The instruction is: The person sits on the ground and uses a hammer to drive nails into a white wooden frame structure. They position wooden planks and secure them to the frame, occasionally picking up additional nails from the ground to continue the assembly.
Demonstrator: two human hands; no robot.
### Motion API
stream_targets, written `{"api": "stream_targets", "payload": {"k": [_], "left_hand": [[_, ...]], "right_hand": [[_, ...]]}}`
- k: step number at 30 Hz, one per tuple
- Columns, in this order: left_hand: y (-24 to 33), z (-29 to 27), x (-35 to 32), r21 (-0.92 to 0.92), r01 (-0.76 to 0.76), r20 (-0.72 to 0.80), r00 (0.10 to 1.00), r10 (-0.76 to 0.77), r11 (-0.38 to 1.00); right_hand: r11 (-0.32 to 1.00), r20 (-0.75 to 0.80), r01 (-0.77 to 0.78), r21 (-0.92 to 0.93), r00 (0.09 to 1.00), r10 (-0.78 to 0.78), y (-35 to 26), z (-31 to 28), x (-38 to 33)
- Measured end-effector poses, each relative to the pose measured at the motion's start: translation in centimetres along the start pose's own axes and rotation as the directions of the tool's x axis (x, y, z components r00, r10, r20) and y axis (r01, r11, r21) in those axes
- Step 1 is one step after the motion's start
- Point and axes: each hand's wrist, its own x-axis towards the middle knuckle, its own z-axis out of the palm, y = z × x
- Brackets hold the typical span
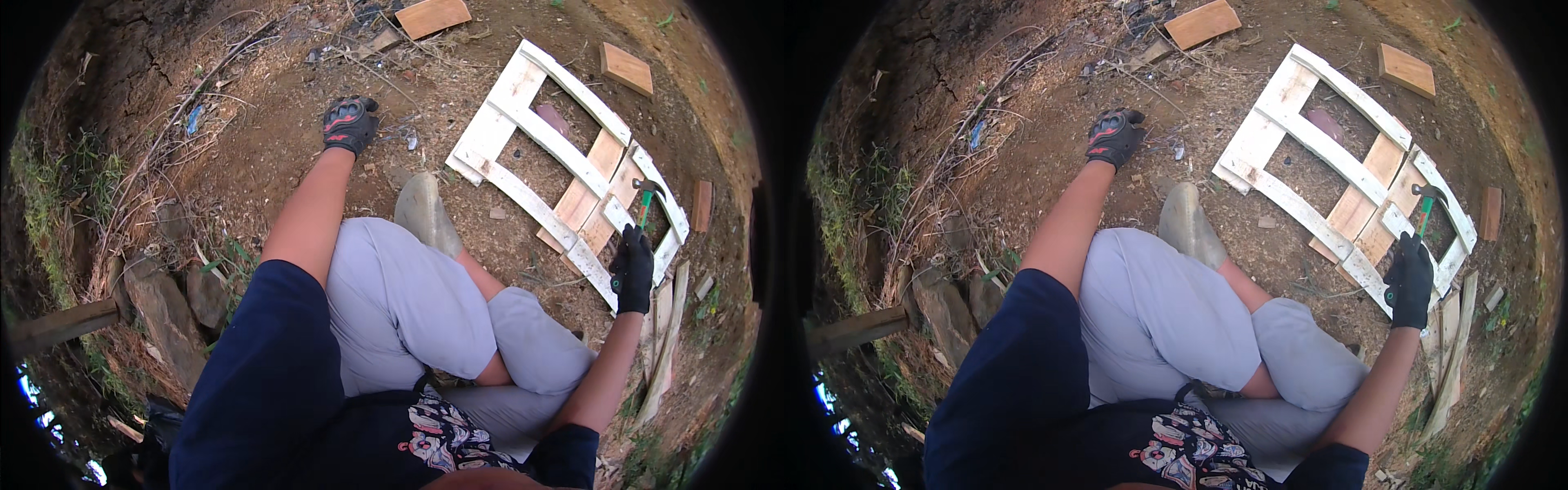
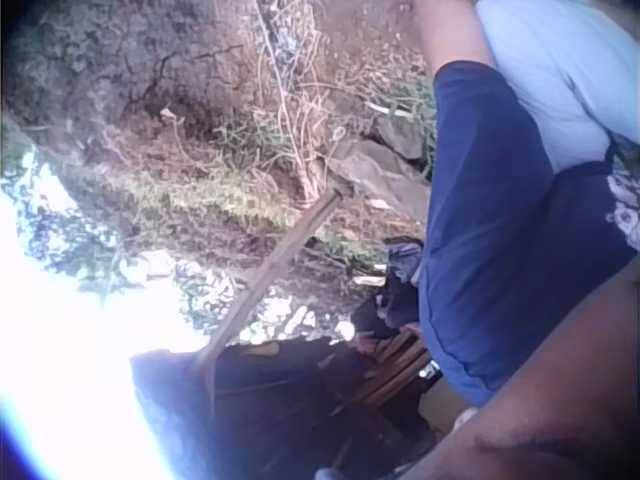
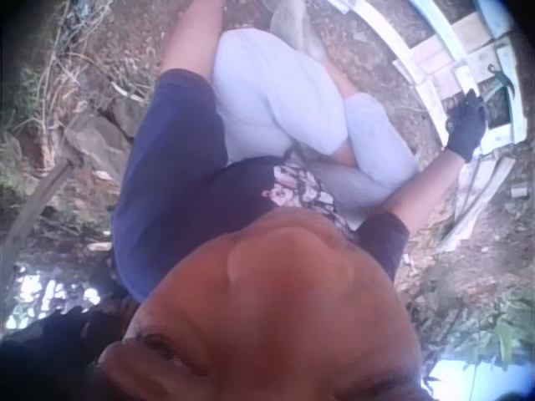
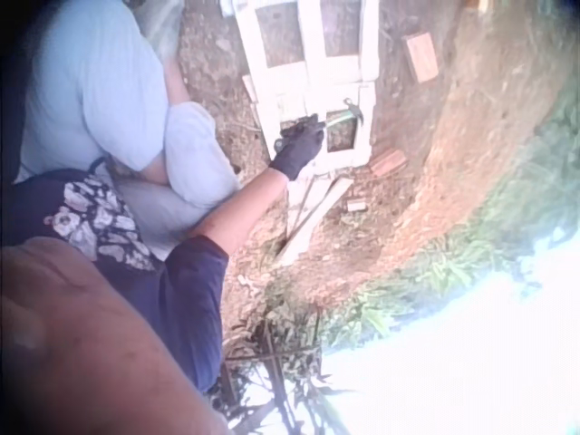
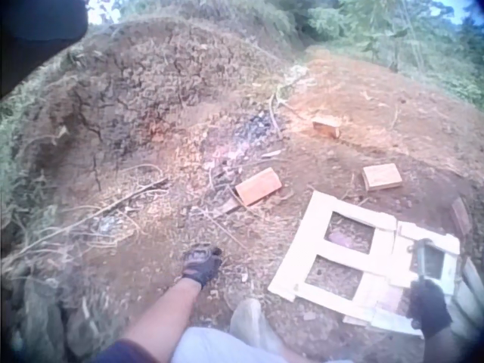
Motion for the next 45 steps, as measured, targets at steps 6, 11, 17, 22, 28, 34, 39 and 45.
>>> {"api": "stream_targets", "payload": {"k": [6, 11, 17, 22, 28, 34, 39, 45], "left_hand": [[0.5, 2.2, 1.7, 0.234, -0.107, 0.133, 0.988, 0.077, 0.966], [1.2, 1.8, 1.2, 0.184, -0.101, 0.172, 0.983, 0.069, 0.978], [0.0, 5.0, 1.8, 0.355, -0.231, 0.008, 0.97, 0.244, 0.906], [0.6, 5.4, 2.3, 0.346, -0.22, 0.053, 0.975, 0.215, 0.912], [0.2, 3.5, 2.2, 0.274, -0.104, 0.117, 0.99, 0.074, 0.956], [2.5, 0.1, 1.4, 0.231, -0.004, 0.127, 0.992, -0.026, 0.973], [4.8, -2.7, 1.3, 0.029, -0.153, 0.157, 0.977, 0.146, 0.988], [23.7, -10.2, -10.3, -0.157, -0.54, 0.3, 0.772, 0.561, 0.827]], "right_hand": [[0.998, 0.031, -0.064, -0.019, 0.997, 0.064, 0.3, 1.0, 0.5], [0.998, -0.031, -0.056, -0.036, 0.998, 0.055, 0.7, 0.6, 0.6], [0.993, 0.027, -0.098, 0.059, 0.995, 0.096, 0.3, 0.5, 0.8], [0.988, 0.03, -0.087, 0.131, 0.996, 0.083, -0.4, 0.8, 0.1], [0.982, 0.062, -0.094, 0.166, 0.994, 0.085, -0.1, 0.4, 0.5], [0.978, 0.053, -0.104, 0.18, 0.994, 0.096, -0.8, 0.5, -0.1], [0.992, 0.007, -0.038, 0.122, 0.999, 0.037, -1.1, 1.5, -0.4], [0.966, 0.082, 0.189, 0.174, 0.975, -0.206, -5.8, 4.2, -5.2]]}}
